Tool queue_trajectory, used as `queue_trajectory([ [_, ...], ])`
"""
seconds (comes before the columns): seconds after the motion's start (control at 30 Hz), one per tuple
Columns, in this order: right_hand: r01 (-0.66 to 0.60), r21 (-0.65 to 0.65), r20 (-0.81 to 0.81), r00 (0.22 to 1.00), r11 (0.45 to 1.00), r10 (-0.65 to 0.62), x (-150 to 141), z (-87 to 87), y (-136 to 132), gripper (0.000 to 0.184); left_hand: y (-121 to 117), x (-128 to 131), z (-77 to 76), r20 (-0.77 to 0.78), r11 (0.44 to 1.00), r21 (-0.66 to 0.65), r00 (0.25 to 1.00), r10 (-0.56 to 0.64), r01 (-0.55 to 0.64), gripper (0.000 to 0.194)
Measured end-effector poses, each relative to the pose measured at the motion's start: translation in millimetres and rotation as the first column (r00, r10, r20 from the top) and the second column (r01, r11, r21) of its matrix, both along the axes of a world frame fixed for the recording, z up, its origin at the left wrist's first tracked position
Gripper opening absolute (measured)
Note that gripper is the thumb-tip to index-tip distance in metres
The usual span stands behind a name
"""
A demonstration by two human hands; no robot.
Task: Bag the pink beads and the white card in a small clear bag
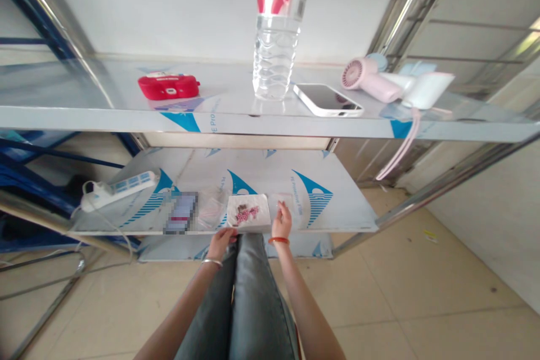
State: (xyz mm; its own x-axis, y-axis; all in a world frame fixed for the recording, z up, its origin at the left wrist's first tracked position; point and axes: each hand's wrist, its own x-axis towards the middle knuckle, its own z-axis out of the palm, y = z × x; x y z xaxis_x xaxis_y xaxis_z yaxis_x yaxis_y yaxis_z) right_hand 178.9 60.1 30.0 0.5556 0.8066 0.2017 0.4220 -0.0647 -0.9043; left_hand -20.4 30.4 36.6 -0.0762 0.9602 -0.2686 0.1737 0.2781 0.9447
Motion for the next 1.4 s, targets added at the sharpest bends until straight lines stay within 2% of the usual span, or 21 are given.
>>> queue_trajectory([
  [0.07,-0.121,0.107,-0.079,0.988,0.987,0.130,-22.7,9.1,-15.0,0.044,7.2,5.6,23.1,0.163,0.997,-0.058,0.986,-0.038,0.048,0.046],
  [0.13,-0.226,0.178,-0.125,0.960,0.958,0.250,-46.1,18.5,-31.5,0.039,11.2,11.5,45.4,0.308,0.995,-0.032,0.948,-0.081,0.095,0.056],
  [0.2,-0.296,0.197,-0.144,0.934,0.935,0.327,-64.9,28.0,-45.0,0.034,11.9,15.7,61.5,0.377,0.993,0.016,0.919,-0.113,0.116,0.055],
  [0.3,-0.335,0.215,-0.142,0.919,0.918,0.368,-78.3,42.4,-55.1,0.032,8.5,16.6,72.9,0.344,0.980,0.171,0.927,-0.153,0.098,0.047],
  [0.47,-0.417,0.222,-0.120,0.885,0.881,0.449,-76.7,66.7,-58.0,0.033,-0.7,10.9,83.5,0.209,0.927,0.354,0.955,-0.211,0.127,0.036],
  [0.53,-0.417,0.250,-0.180,0.867,0.874,0.465,-75.4,76.1,-59.0,0.030,-2.6,8.9,88.9,0.124,0.905,0.399,0.970,-0.210,0.145,0.032],
  [0.63,-0.349,0.203,-0.378,0.834,0.915,0.402,-74.0,88.7,-57.8,0.025,-3.6,6.3,94.6,0.001,0.882,0.441,0.983,-0.185,0.165,0.027],
  [0.73,-0.346,0.106,-0.599,0.726,0.932,0.337,-71.6,98.8,-51.9,0.035,-4.1,2.9,97.0,-0.059,0.863,0.470,0.982,-0.178,0.185,0.027],
  [0.9,-0.464,0.128,-0.849,0.405,0.877,0.338,-65.7,112.4,-43.6,0.033,-7.2,-6.6,106.1,-0.071,0.858,0.464,0.975,-0.211,0.219,0.027],
  [0.97,-0.516,0.124,-0.875,0.346,0.848,0.339,-63.1,116.3,-43.2,0.034,-8.7,-11.8,114.1,-0.061,0.863,0.443,0.968,-0.243,0.244,0.029],
  [1.17,-0.639,0.074,-0.815,0.403,0.765,0.415,-60.7,124.8,-45.5,0.032,-4.6,-21.1,135.9,0.007,0.891,0.362,0.954,-0.299,0.276,0.044],
  [1.27,-0.685,0.079,-0.791,0.399,0.724,0.464,-65.6,131.1,-47.1,0.030,-0.8,-16.7,136.8,0.022,0.862,0.298,0.900,-0.436,0.410,0.051],
  [1.4,-0.688,0.083,-0.742,0.441,0.721,0.505,-74.9,133.3,-48.4,0.031,0.0,-7.7,130.8,0.135,0.814,0.276,0.818,-0.559,0.511,0.051],
])
